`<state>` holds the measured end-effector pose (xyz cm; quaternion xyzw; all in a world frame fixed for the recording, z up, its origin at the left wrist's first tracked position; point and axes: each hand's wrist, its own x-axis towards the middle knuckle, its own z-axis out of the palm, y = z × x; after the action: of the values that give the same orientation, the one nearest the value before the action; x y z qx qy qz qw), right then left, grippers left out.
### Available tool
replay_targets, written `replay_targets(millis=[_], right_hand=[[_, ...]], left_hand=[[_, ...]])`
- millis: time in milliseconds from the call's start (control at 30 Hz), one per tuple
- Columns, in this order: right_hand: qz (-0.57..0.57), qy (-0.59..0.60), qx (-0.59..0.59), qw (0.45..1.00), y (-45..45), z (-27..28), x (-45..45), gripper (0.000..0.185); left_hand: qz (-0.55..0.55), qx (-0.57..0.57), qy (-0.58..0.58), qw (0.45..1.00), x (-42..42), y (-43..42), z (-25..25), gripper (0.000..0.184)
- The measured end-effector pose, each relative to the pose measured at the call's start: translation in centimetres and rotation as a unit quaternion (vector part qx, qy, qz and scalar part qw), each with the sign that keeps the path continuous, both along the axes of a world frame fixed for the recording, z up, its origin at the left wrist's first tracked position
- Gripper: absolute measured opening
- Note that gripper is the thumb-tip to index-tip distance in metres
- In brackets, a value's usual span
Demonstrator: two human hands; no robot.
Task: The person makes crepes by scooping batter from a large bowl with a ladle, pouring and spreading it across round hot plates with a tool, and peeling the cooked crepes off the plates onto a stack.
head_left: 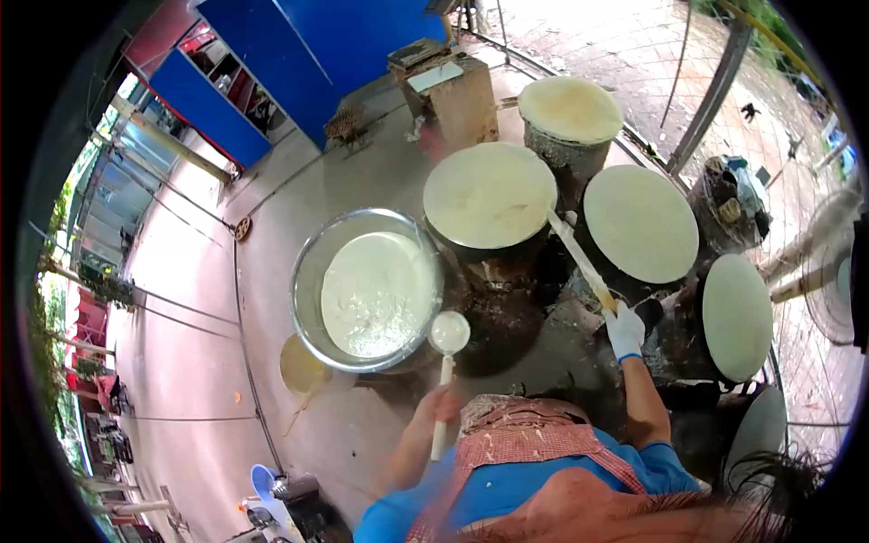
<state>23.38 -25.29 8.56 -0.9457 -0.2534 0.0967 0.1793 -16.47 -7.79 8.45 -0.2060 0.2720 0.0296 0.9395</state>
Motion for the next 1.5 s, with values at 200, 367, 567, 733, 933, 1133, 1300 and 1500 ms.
replay_targets(millis=[200,367,567,733,933,1133,1300,1500], right_hand=[[0.226,-0.066,-0.012,0.972,0.8,0.0,-0.4,0.038],[0.295,-0.057,0.047,0.952,7.7,-2.5,1.3,0.044],[0.459,-0.113,-0.035,0.88,21.8,-3.3,1.4,0.038],[0.533,-0.146,0.041,0.832,31.7,-4.4,0.2,0.042],[0.601,-0.092,-0.114,0.785,38.9,-0.1,3.0,0.036],[0.49,-0.145,-0.004,0.859,51.1,12.7,12.9,0.027],[0.354,-0.078,0.093,0.927,56.5,21.1,25.2,0.03],[0.084,0.024,0.311,0.946,48.8,22.0,41.4,0.029]], left_hand=[[0.106,0.038,0.138,0.984,0.6,-1.7,1.2,0.025],[0.195,0.01,0.063,0.979,3.5,-2.4,0.0,0.027],[0.254,-0.067,-0.076,0.962,4.1,-4.4,0.0,0.022],[0.242,-0.092,-0.058,0.964,2.2,-4.6,1.2,0.044],[0.253,-0.046,0.017,0.966,-1.4,-4.2,-0.2,0.04],[0.253,0.009,0.102,0.962,1.0,-1.5,4.3,0.037],[0.291,0.054,0.096,0.95,5.4,-0.2,4.5,0.041],[0.286,0.146,0.372,0.871,12.2,0.6,5.3,0.028]])
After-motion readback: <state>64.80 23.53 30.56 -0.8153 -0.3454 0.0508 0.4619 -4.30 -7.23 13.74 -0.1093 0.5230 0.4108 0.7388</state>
